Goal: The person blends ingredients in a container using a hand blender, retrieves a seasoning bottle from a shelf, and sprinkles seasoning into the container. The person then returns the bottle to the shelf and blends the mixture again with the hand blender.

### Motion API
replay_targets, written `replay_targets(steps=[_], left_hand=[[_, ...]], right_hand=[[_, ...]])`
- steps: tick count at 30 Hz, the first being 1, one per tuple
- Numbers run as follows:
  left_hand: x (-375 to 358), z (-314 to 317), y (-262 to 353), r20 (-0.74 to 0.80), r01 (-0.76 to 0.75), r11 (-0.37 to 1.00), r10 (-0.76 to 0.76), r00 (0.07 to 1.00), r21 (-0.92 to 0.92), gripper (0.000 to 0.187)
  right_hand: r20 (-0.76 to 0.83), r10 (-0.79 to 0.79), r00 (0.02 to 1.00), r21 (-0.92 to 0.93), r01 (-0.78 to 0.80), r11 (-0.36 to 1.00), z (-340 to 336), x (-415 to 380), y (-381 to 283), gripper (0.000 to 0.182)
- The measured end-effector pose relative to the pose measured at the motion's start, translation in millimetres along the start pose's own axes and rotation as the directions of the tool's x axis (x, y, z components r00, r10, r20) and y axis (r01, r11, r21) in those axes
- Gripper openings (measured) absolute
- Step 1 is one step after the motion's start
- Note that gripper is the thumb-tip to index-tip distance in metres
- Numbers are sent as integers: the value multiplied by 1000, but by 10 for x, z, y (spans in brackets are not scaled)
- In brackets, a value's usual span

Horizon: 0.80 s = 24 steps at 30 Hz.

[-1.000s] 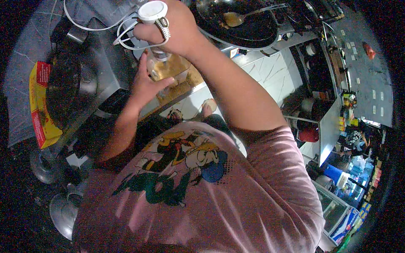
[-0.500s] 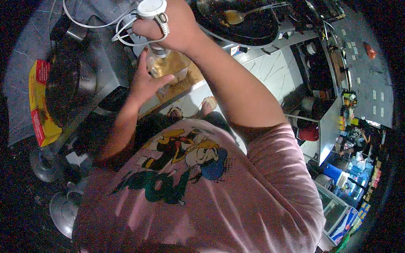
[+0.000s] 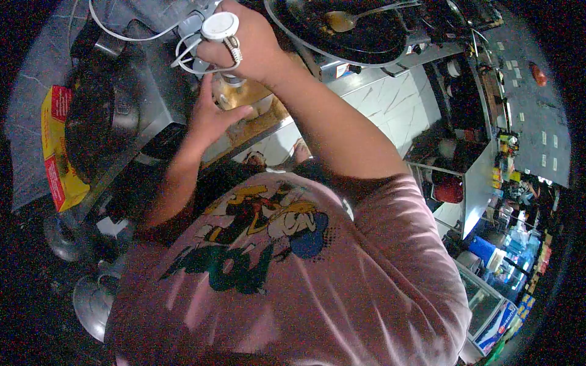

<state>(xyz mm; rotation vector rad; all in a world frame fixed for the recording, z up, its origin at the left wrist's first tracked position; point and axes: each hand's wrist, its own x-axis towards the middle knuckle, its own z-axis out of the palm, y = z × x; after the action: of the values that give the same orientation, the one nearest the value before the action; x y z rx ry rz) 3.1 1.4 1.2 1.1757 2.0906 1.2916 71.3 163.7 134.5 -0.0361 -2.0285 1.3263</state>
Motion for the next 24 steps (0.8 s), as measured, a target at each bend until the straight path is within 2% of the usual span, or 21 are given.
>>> replay_targets(steps=[1, 3, 4, 5, 7, 11, 13, 14, 15, 17, 18, 21, 24], left_hand=[[7, -10, 17, 22, 12, 1000, -11, 1000, -22, 125], [12, 21, -47, 20, 9, 999, -8, 1000, -39, 123], [15, 38, -81, 14, 1, 998, 0, 1000, -57, 121], [12, 39, -73, 15, 1, 998, -1, 1000, -56, 121], [9, 33, -58, -22, -69, 994, 67, 997, -88, 119], [15, 2, -34, -4, -68, 997, 68, 998, -41, 119], [23, -8, -11, 47, 7, 997, -3, 999, -74, 121], [13, -4, -7, 47, 6, 997, -3, 999, -74, 121], [-5, 2, -2, 15, 10, 999, -9, 1000, -34, 122], [-20, 12, -3, -16, 15, 1000, -14, 1000, 5, 123], [-18, 16, -11, -13, 19, 1000, -20, 1000, -22, 124], [-17, 18, 0, -8, 31, 999, -32, 999, -40, 125], [-18, 6, 26, -2, 35, 998, -35, 999, -42, 125]], right_hand=[[-1, 2, 1000, 2, -2, 1000, 39, -33, 115, 38], [-40, -57, 998, -262, 45, 964, 108, -99, 353, 41], [-45, 31, 998, -249, -42, 968, 110, -145, 389, 41], [-46, 32, 998, -249, -42, 968, 117, -155, 413, 41], [-50, -10, 999, -362, -8, 932, 137, -167, 461, 42], [35, 35, 999, -251, -25, 968, 38, -120, 269, 38], [61, 14, 998, -127, -6, 992, 4, -38, 188, 38], [15, 97, 995, -150, -94, 984, -13, -29, 58, 38], [15, 97, 995, -150, -94, 984, -37, -2, 44, 38], [20, -35, 999, -136, 37, 990, -77, 46, 28, 38], [29, -17, 999, -51, 18, 999, -88, 65, -10, 38], [27, -91, 995, -134, 94, 987, -115, 109, -8, 38], [33, -114, 993, -139, 118, 983, -138, 127, -29, 37]])
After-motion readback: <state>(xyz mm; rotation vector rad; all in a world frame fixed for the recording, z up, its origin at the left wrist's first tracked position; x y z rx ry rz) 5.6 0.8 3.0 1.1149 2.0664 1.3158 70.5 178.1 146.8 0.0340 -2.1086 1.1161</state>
